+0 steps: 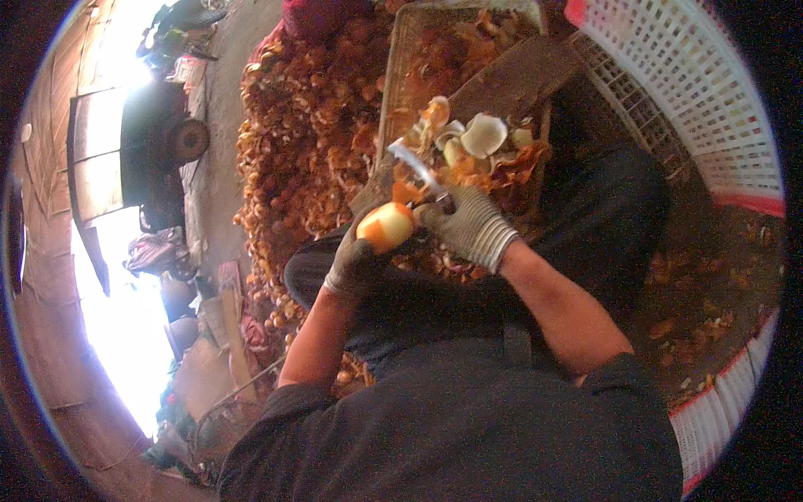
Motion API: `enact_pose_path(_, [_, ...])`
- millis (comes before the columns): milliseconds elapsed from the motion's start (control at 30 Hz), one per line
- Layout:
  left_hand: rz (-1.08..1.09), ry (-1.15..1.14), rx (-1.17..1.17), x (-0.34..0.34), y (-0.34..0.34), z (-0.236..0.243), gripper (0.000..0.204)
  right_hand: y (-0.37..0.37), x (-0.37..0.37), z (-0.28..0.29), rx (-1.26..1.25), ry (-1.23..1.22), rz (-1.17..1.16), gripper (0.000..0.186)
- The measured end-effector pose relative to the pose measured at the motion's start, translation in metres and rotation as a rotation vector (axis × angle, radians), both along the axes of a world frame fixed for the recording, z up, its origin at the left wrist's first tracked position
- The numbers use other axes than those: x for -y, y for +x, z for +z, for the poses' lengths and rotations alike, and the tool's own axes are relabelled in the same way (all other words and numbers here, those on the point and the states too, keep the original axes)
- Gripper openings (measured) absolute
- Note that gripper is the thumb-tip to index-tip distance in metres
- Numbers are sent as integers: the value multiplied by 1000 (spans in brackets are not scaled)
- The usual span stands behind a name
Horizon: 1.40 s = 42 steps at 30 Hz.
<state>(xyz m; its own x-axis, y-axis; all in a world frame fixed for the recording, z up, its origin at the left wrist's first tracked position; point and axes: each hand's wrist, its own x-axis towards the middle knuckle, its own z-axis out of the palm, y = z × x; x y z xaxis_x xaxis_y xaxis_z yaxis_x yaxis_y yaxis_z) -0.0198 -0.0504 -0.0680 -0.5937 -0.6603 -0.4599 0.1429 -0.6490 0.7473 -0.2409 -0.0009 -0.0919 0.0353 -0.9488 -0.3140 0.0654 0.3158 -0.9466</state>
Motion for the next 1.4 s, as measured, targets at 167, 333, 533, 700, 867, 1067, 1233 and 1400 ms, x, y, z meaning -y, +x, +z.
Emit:
enact_pose_path(167, [-9, 90, -58, 2, 3, -9, 88, 4, 0, -5, 84, -32, 37, 27])
enact_pose_path(333, [-42, -32, 4, 1, -7, 0, 90, -1, 0, 7, -15, 2, 74, 23])
enact_pose_path(533, [16, -132, 44, -11, -21, 12, 84, 12, 1, -9, -147, -114, 22, 22])
enact_pose_path(700, [96, -223, 304, -10, -24, 0, 78, 21, 0, -16, -248, -150, 3, 23])
enact_pose_path(867, [71, -396, 439, 3, -26, 11, 70, 18, 1, -5, -192, -121, 30, 24])
enact_pose_path(1067, [-81, -894, 644, 16, -8, 12, 95, 11, -5, 5, -50, -117, -22, 25])
enact_pose_path(1233, [-173, -922, 701, 20, -11, 26, 89, 7, -4, 16, 129, -36, 80, 36])
enact_pose_path(1400, [-260, -1095, 759, 20, -13, 26, 85, 6, -5, 9, 38, -79, 125, 42])
